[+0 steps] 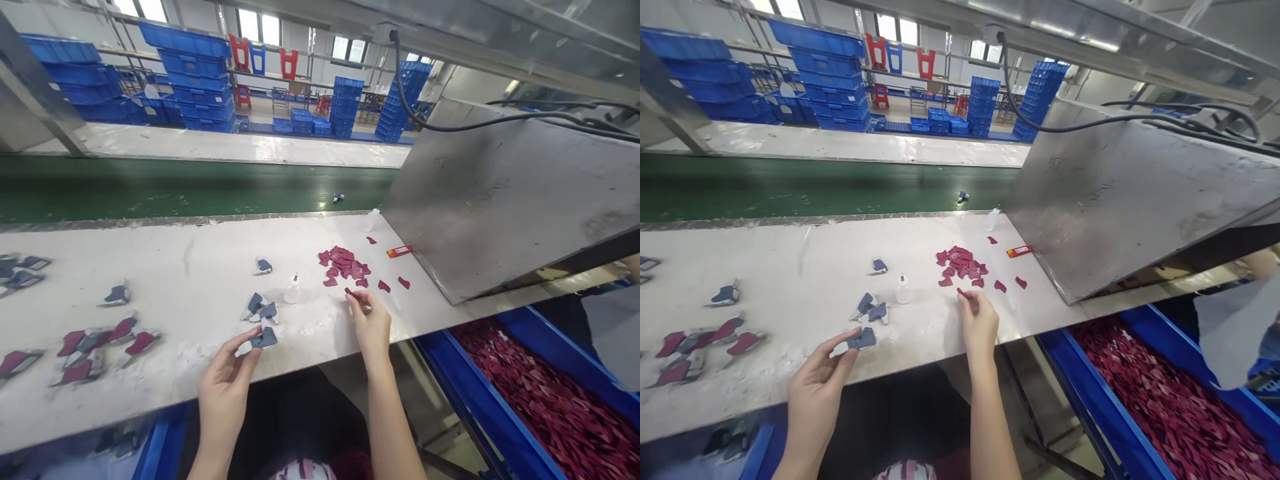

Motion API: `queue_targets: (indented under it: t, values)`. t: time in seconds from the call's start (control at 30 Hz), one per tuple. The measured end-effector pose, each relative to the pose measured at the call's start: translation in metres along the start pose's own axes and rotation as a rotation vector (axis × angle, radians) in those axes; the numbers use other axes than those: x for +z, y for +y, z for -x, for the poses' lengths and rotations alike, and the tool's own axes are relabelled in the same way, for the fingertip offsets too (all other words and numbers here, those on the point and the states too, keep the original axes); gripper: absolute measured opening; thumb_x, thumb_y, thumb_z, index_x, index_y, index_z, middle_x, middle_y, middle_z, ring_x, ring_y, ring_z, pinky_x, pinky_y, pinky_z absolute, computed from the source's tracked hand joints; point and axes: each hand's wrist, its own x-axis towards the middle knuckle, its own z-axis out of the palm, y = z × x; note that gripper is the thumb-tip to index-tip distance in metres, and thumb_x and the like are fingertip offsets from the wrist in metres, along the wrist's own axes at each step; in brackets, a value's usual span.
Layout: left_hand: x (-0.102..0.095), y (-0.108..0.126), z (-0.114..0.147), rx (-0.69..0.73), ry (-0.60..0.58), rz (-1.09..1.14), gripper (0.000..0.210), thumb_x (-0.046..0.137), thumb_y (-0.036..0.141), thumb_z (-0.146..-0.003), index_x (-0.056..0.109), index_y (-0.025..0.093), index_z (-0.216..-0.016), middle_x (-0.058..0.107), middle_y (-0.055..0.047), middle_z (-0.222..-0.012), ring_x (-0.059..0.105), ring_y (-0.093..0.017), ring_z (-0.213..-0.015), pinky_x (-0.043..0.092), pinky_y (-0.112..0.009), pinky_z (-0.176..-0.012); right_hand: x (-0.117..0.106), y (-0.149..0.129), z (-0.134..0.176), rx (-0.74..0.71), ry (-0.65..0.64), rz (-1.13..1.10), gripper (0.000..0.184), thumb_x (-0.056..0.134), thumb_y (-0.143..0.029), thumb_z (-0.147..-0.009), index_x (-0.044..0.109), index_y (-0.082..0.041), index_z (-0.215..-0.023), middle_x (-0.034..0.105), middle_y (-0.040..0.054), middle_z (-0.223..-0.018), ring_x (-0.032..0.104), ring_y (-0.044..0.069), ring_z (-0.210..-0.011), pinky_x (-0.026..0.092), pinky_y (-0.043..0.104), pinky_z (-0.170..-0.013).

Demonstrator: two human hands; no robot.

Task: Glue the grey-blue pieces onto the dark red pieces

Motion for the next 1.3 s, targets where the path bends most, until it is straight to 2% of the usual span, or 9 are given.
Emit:
queue_targets:
  t: [0.07,0.17,0.23,0.33,0.43,0.9,1.0,1.13,1.3]
  values:
    - [0.003,0.001,0.003,-0.007,-0.052,0.013,0.034,0.072,0.043,-0.081,0.073,0.019,-0.104,0.077,-0.01,-0.109,0.074,-0.024,-0.097,0.058,-0.032,-0.089,-0.001,-0.016,0.016,-0.022,-0.142,-0.138,0.033,0.056,-0.048,-0.089,0.072,-0.02,-0.096,0.075,0.0083,-0.095,0.068,0.022,-0.087,0.053,0.033,-0.074]
    - [0.007,0.002,0.006,-0.01,-0.083,0.033,0.032,0.071,0.041,-0.082,0.073,0.02,-0.107,0.077,-0.009,-0.11,0.074,-0.023,-0.097,0.06,-0.03,-0.086,-0.002,-0.044,0.047,0.022,-0.448,-0.491,0.026,0.064,-0.042,-0.087,0.075,-0.023,-0.102,0.076,0.0051,-0.091,0.07,0.02,-0.087,0.053,0.028,-0.071]
    - [0.009,0.002,0.008,-0.005,-0.078,0.043,0.031,0.072,0.039,-0.083,0.073,0.021,-0.108,0.077,-0.008,-0.112,0.075,-0.022,-0.097,0.06,-0.028,-0.086,0.0,-0.059,0.067,0.098,-0.525,-0.604,0.027,0.071,-0.04,-0.084,0.075,-0.024,-0.105,0.074,0.0023,-0.085,0.071,0.018,-0.08,0.053,0.027,-0.071]
    - [0.009,0.002,0.012,0.014,-0.06,0.046,0.028,0.072,0.035,-0.083,0.074,0.023,-0.107,0.077,-0.005,-0.112,0.075,-0.021,-0.097,0.06,-0.027,-0.088,0.006,-0.073,0.085,0.191,-0.496,-0.656,0.022,0.078,-0.039,-0.079,0.075,-0.021,-0.091,0.072,0.0011,-0.077,0.07,0.017,-0.076,0.054,0.028,-0.072]
    - [0.009,0.001,0.014,0.058,-0.048,0.059,0.024,0.073,0.031,-0.082,0.075,0.024,-0.105,0.076,-0.005,-0.114,0.073,-0.021,-0.104,0.059,-0.027,-0.092,0.011,-0.078,0.091,0.225,-0.443,-0.636,0.021,0.079,-0.04,-0.077,0.073,-0.02,-0.081,0.073,0.0023,-0.078,0.069,0.017,-0.075,0.053,0.026,-0.071]
    - [0.019,0.01,0.02,0.077,-0.031,0.119,0.022,0.074,0.029,-0.08,0.077,0.02,-0.1,0.077,-0.008,-0.109,0.074,-0.025,-0.1,0.062,-0.029,-0.086,0.01,-0.081,0.091,0.199,-0.422,-0.568,0.02,0.078,-0.038,-0.078,0.073,-0.018,-0.079,0.075,0.0048,-0.078,0.068,0.017,-0.071,0.054,0.027,-0.066]
    - [0.017,0.011,0.021,0.079,-0.032,0.089,0.024,0.074,0.031,-0.081,0.077,0.019,-0.101,0.077,-0.009,-0.11,0.074,-0.027,-0.101,0.062,-0.031,-0.086,0.01,-0.079,0.094,0.117,-0.393,-0.524,0.018,0.075,-0.036,-0.081,0.072,-0.018,-0.08,0.074,0.0045,-0.078,0.068,0.017,-0.07,0.054,0.027,-0.064]
    - [0.013,0.014,0.024,0.083,-0.06,0.057,0.031,0.076,0.034,-0.079,0.075,0.019,-0.107,0.076,-0.01,-0.114,0.076,-0.025,-0.09,0.065,-0.029,-0.078,0.008,-0.078,0.098,-0.106,-0.316,-0.453,0.011,0.072,-0.03,-0.085,0.072,-0.019,-0.081,0.071,0.0025,-0.075,0.066,0.015,-0.067,0.054,0.027,-0.064]
    - [0.013,0.026,0.029,0.063,-0.022,0.054,0.031,0.076,0.037,-0.079,0.076,0.017,-0.102,0.078,-0.01,-0.105,0.077,-0.025,-0.088,0.065,-0.029,-0.075,0.002,-0.083,0.101,-0.309,-0.225,-0.394,0.007,0.071,-0.021,-0.086,0.071,-0.021,-0.079,0.068,0.0008,-0.07,0.063,0.014,-0.063,0.052,0.026,-0.058]
